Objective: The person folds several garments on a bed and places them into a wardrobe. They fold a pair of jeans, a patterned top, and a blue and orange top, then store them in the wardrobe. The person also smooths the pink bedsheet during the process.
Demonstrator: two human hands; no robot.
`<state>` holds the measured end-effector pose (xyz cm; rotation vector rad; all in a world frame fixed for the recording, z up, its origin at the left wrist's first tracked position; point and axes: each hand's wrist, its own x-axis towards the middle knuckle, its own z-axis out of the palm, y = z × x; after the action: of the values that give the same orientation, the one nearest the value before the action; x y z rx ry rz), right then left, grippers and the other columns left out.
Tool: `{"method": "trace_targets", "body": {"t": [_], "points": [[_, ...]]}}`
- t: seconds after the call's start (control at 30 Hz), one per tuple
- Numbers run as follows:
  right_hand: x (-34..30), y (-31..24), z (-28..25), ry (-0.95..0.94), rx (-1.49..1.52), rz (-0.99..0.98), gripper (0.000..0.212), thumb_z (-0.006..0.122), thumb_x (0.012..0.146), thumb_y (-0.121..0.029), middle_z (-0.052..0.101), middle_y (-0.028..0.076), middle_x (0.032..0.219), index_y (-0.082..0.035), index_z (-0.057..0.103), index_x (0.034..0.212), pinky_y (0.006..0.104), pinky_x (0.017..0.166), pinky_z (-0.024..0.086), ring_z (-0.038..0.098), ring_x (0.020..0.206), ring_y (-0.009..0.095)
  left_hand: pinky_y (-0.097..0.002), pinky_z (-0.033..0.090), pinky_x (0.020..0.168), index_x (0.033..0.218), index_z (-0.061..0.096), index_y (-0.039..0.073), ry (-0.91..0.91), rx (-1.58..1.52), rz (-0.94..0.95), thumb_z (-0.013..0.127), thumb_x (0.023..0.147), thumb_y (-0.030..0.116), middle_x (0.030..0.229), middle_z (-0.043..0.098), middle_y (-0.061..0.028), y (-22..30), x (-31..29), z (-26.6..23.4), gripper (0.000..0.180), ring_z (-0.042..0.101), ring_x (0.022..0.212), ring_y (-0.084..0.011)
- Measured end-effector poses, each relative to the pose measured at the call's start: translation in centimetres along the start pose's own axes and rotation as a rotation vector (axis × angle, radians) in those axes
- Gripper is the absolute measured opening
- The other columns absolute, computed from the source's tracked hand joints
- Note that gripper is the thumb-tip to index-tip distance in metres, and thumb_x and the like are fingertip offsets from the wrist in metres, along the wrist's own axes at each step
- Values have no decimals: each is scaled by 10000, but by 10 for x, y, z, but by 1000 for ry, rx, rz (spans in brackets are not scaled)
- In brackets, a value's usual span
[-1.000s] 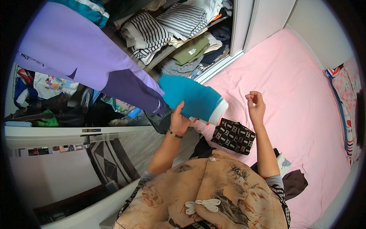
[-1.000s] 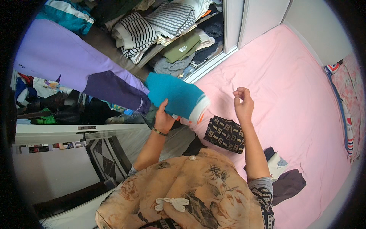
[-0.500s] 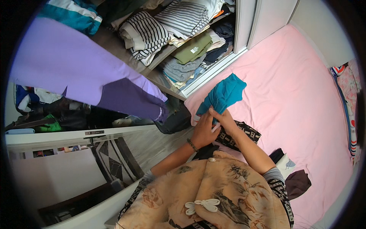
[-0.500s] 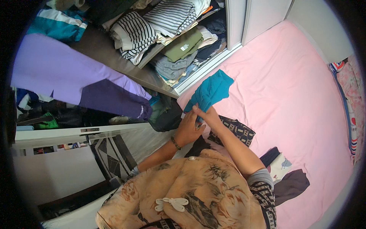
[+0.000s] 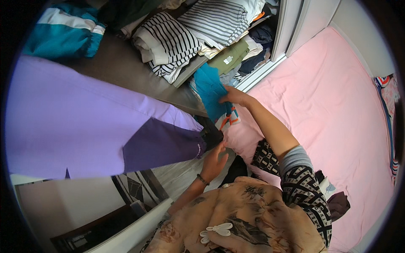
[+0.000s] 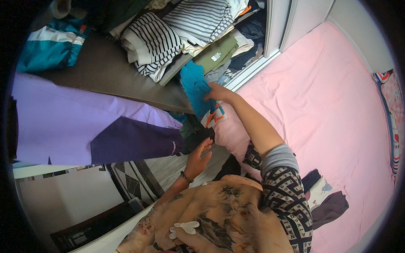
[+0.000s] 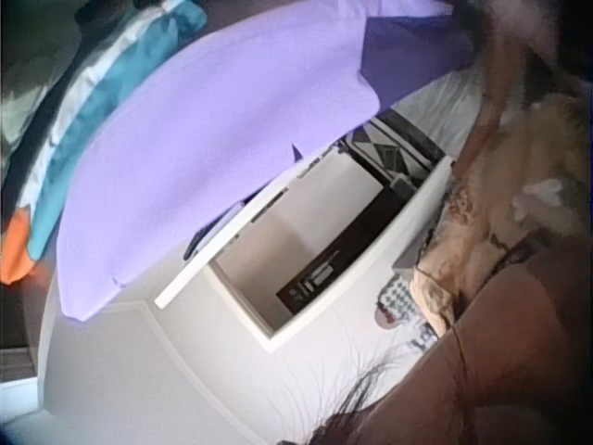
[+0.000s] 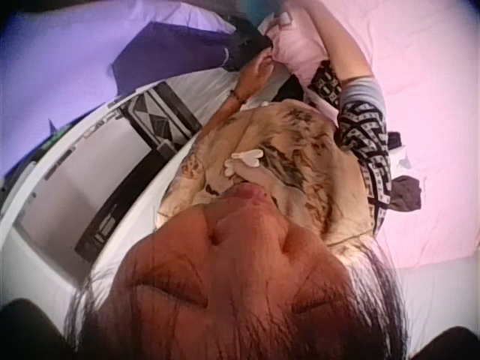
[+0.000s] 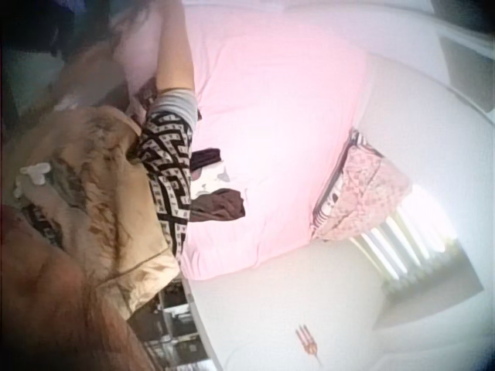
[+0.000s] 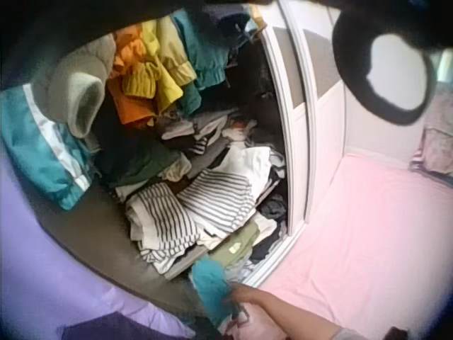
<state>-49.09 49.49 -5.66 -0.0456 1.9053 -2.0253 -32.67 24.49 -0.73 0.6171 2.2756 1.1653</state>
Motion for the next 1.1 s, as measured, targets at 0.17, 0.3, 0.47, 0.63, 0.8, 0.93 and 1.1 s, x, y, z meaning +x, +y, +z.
{"method": "trace_targets", "body": {"t": [0.17,0.3,0.47,0.63,0.8,0.93,1.1], "points": [[43,-10,0,28,-6,25,672,693,778,-29,611,106,1243,-105,461,1405,329,978,442,561,1113,207,-350,491,899,1433,384,80,-68,-81,-67,565,944,137,1273,607,-106,-33,-17,6,524,641,1060,-217],[47,-10,-2,69,-34,-33,719,701,761,-32,607,111,1251,-100,436,1425,327,973,444,558,1123,212,-358,507,863,1452,354,94,-162,-78,-156,557,949,173,1270,609,-99,-51,-23,8,549,647,1047,-220],[10,14,-17,-43,88,61,707,677,735,-8,621,80,1234,-68,451,1403,321,982,437,576,1106,192,-348,513,853,1458,334,82,-219,-47,-238,527,968,190,1305,590,-98,-72,-25,5,537,644,1005,-201],[13,14,-30,-39,18,-102,669,676,729,-8,651,75,1155,-73,484,1367,312,945,460,597,1044,174,-346,524,802,1413,395,67,-184,-116,-194,548,959,247,1235,628,-105,-87,-28,16,512,677,914,-245],[89,-14,-22,7,-49,-276,632,684,745,-50,650,89,1121,-80,496,1348,303,903,476,592,1015,171,-346,519,814,1401,409,49,-258,-108,-217,540,965,259,1213,635,-112,-98,-36,24,502,673,928,-240],[173,-19,8,-3,-754,-221,661,664,794,-327,596,111,1242,-93,465,1379,374,1002,417,556,1126,250,-336,522,845,1413,423,111,-208,-160,-319,537,974,239,1229,639,-84,-110,-43,17,471,659,1026,-217],[246,7,60,411,-939,-46,757,424,886,-593,202,71,1583,-202,259,1513,393,1169,172,198,1445,284,-345,534,816,1394,440,100,-163,-52,-292,532,975,244,1219,648,-83,-129,-52,9,452,672,986,-241]]}}
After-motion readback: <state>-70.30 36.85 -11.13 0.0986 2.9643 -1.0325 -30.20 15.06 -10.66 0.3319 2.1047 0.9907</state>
